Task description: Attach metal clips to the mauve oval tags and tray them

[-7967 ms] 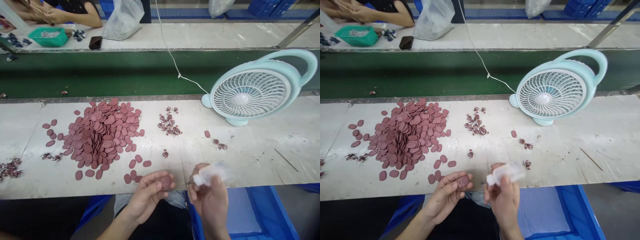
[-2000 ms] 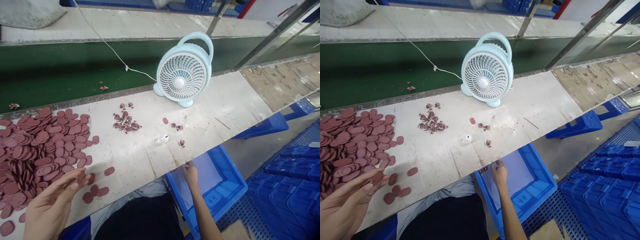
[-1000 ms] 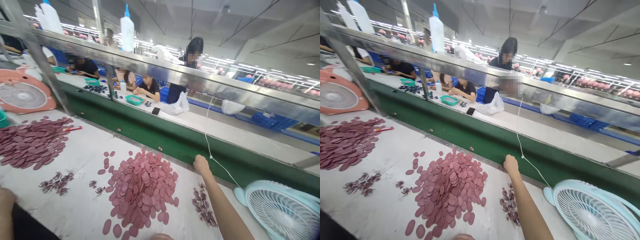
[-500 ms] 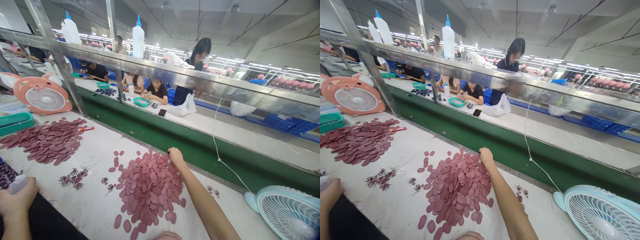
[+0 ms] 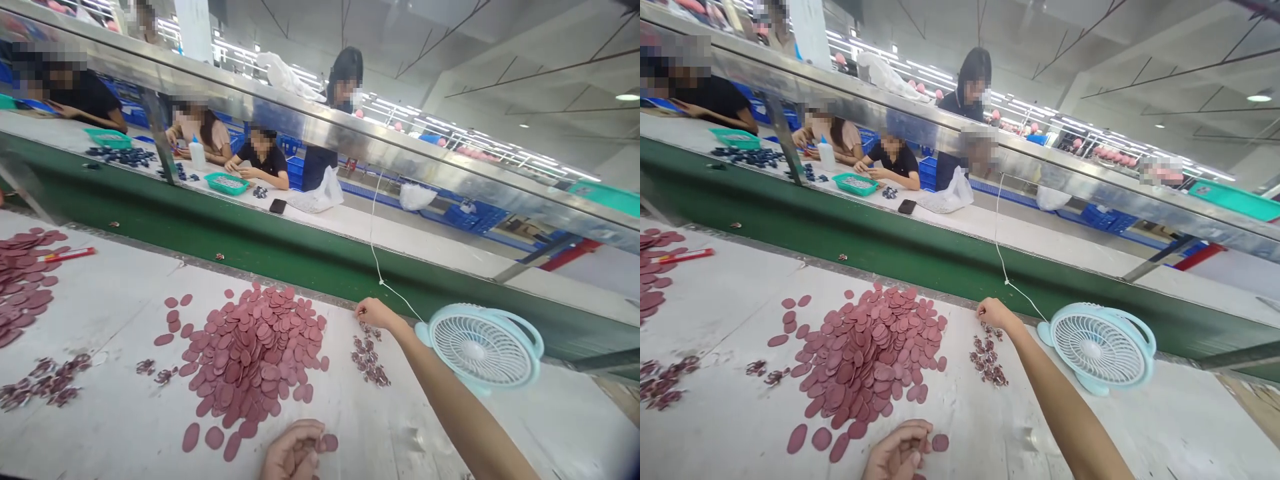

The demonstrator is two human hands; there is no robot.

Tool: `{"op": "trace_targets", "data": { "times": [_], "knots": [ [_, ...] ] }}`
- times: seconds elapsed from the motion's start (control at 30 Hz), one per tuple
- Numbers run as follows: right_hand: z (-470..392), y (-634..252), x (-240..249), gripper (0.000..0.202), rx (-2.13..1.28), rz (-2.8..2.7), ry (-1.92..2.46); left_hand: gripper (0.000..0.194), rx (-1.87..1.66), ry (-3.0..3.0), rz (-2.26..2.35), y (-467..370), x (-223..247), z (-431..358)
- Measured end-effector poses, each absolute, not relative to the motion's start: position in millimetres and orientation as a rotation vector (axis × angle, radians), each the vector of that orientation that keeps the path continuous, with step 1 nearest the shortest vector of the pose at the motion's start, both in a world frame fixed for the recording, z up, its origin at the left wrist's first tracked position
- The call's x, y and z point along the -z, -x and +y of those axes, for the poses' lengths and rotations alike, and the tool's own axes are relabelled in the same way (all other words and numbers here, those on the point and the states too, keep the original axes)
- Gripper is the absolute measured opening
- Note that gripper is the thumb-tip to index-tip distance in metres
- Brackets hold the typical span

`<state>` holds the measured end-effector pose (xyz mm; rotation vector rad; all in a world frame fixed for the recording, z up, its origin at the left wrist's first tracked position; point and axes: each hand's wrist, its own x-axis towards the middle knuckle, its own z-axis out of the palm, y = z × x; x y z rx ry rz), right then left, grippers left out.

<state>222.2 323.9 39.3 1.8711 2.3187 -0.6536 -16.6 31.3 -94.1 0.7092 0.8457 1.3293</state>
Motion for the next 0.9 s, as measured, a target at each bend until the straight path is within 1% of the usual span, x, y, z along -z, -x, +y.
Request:
{"op": "trace_targets", "data": {
  "times": [0.1, 0.2, 0.27, 0.37, 0.47, 0.6, 0.7, 0.8, 0.9],
  "knots": [
    [297, -232, -36, 0.026, 0.545, 2.350, -1.943, 0.040, -1.315, -0.750, 0.866, 19, 90, 30],
    [258, -226, -24, 0.030, 0.358, 2.423, -2.075, 0.038, -1.294, -0.771, 0.892, 21, 86, 31],
    [223, -216, -6, 0.032, 0.226, 2.470, -2.166, 0.037, -1.290, -0.766, 0.907, 22, 85, 31],
    [170, -203, 29, 0.042, 0.082, 2.472, -2.278, 0.036, -1.286, -0.757, 0.926, 23, 84, 31],
    [128, -198, 60, 0.048, 0.025, 2.468, -2.319, 0.035, -1.276, -0.764, 0.934, 23, 83, 30],
    [86, -201, 82, 0.053, 0.000, 2.464, -2.342, 0.032, -1.262, -0.776, 0.937, 24, 80, 30],
    [52, -200, 89, 0.059, -0.022, 2.443, -2.344, 0.030, -1.262, -0.777, 0.938, 24, 78, 29],
    [27, -196, 84, 0.063, 0.011, 2.431, -2.328, 0.031, -1.260, -0.778, 0.944, 24, 78, 29],
    [42, -195, 63, 0.061, 0.026, 2.467, -2.348, 0.032, -1.268, -0.767, 0.931, 23, 80, 29]
  ]
}}
